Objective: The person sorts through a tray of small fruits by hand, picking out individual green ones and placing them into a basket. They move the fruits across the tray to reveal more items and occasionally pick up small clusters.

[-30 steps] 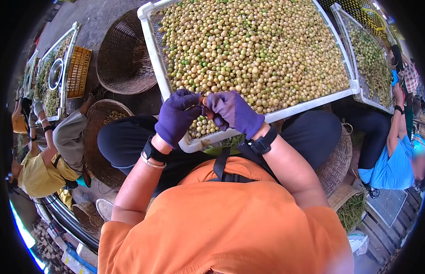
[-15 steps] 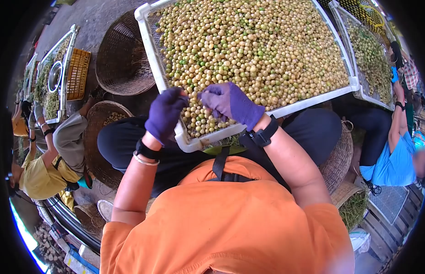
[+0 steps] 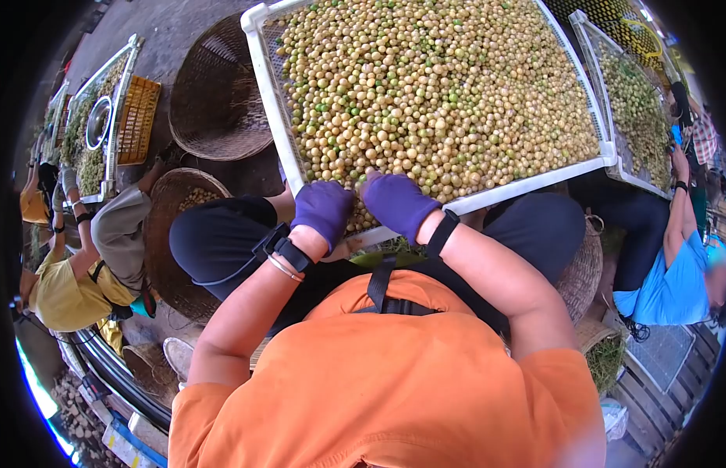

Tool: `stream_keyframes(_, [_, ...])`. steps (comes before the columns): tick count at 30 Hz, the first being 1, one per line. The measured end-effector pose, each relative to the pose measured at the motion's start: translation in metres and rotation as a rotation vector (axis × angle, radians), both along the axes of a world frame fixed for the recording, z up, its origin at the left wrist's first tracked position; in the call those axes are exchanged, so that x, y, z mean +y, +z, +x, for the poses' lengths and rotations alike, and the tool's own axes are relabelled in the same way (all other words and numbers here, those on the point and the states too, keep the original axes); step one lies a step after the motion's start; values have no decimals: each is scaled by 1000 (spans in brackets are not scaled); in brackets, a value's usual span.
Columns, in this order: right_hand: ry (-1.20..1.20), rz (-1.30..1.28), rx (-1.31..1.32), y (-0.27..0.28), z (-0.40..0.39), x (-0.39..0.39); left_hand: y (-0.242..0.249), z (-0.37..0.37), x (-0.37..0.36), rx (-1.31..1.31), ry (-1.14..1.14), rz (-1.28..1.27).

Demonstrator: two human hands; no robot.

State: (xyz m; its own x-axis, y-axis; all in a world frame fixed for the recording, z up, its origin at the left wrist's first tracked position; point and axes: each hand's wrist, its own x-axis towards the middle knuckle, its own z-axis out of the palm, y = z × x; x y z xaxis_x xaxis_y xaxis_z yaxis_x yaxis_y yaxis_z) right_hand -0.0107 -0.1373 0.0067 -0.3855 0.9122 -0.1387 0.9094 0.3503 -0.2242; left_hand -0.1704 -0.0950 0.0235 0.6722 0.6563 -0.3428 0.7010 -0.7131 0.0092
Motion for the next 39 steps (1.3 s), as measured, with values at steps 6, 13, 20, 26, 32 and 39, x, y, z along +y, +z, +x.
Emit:
stream_keyframes(6, [-257,-168,562,5,20,13,4,3,-7,25,29,25])
stream_keyframes(13, [-673,-550,1157,23,24,39,20,-17,27,-391,419,-355])
stream_keyframes(20, [-1,-69,115,-1,4,27,9,-19,67,53,92,-103])
stream_keyframes(26, [38,-60,86,0,5,22,7,-9,50,160,-14,61])
stream_keyframes(32, [-102,-492,443,22,18,19,16,-6,38,130,4,40])
stream_keyframes(39, [-689,-590,1380,33,42,43,17,1,31,119,93,-131])
